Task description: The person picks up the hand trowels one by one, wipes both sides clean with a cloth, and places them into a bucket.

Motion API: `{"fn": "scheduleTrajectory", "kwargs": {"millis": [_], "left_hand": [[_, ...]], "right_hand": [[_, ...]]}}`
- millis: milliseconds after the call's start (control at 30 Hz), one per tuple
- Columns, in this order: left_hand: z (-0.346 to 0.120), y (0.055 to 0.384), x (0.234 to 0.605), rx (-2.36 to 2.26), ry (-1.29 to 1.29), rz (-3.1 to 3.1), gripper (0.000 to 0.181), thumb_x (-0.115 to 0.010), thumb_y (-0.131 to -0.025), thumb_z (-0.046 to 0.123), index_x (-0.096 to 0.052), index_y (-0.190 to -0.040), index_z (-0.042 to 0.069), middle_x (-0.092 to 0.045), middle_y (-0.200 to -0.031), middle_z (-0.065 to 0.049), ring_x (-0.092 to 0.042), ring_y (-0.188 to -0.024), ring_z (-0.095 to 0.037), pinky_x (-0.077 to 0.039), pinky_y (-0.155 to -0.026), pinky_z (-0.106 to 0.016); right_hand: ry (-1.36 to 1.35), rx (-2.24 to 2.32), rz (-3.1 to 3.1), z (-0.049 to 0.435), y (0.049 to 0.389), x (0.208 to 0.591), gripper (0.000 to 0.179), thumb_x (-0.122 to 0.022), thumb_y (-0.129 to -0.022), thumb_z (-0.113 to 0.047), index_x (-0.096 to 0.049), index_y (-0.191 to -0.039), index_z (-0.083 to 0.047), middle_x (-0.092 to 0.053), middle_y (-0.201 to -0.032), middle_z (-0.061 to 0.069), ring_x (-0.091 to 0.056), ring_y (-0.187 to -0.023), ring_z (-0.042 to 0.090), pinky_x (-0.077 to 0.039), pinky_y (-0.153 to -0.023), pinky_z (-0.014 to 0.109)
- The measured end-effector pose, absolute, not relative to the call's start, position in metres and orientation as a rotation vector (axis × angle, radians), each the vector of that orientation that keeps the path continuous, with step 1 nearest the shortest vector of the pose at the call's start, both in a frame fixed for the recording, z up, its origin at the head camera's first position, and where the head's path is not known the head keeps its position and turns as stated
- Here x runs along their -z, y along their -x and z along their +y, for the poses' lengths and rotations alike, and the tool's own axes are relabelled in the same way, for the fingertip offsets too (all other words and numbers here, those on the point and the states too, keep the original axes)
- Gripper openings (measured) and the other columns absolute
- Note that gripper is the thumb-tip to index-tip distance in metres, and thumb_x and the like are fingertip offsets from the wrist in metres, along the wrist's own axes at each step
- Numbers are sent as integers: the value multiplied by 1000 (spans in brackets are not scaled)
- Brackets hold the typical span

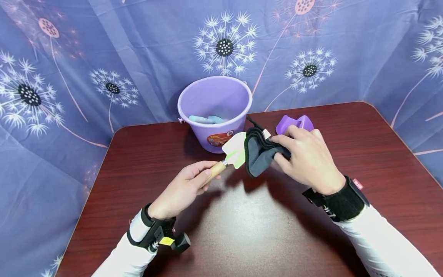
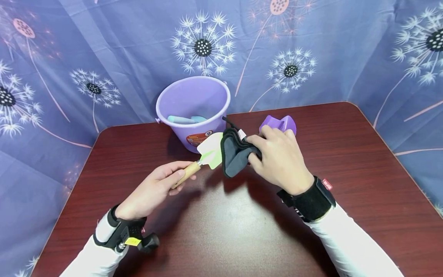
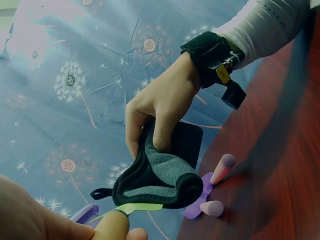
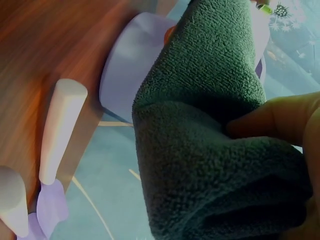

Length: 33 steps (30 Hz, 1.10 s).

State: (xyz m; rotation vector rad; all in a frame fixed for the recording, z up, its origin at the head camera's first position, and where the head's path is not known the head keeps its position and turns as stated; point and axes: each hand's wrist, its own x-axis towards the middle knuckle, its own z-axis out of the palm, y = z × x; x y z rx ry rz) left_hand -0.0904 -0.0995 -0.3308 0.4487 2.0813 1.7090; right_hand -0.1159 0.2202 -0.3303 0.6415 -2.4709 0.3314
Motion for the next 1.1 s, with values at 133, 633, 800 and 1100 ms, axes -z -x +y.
{"fn": "scheduleTrajectory", "kwargs": {"millis": [133,633,800,1100], "left_hand": [[-100,90,334,-1713,-437,2080,30,-44,-108,23,-61,-132,16,-63,-104,-8,-45,-76,-27,-35,-62,-24],[-107,97,337,-1728,-498,2079,30,-44,-108,21,-62,-130,12,-61,-102,-9,-42,-71,-22,-31,-58,-24],[-107,97,336,-1714,-492,2116,28,-44,-107,20,-62,-127,11,-60,-95,-8,-41,-66,-20,-30,-55,-24],[-111,96,335,-1733,-485,2135,26,-46,-107,22,-63,-121,9,-56,-88,-8,-42,-66,-20,-32,-56,-25]], "right_hand": [[-678,-323,-2473,217,114,330,34,-55,-82,-27,-76,-107,-18,-47,-82,-3,-45,-67,17,-29,-67,41],[-718,-290,-2449,202,108,328,30,-54,-81,-24,-74,-103,-17,-46,-80,-2,-44,-67,18,-27,-63,43],[-661,-296,-2417,200,107,328,31,-54,-81,-23,-75,-104,-16,-48,-79,0,-46,-66,21,-28,-62,44],[-655,-341,-2365,195,107,327,34,-57,-78,-21,-76,-105,-14,-50,-79,2,-47,-65,22,-28,-61,46]]}}
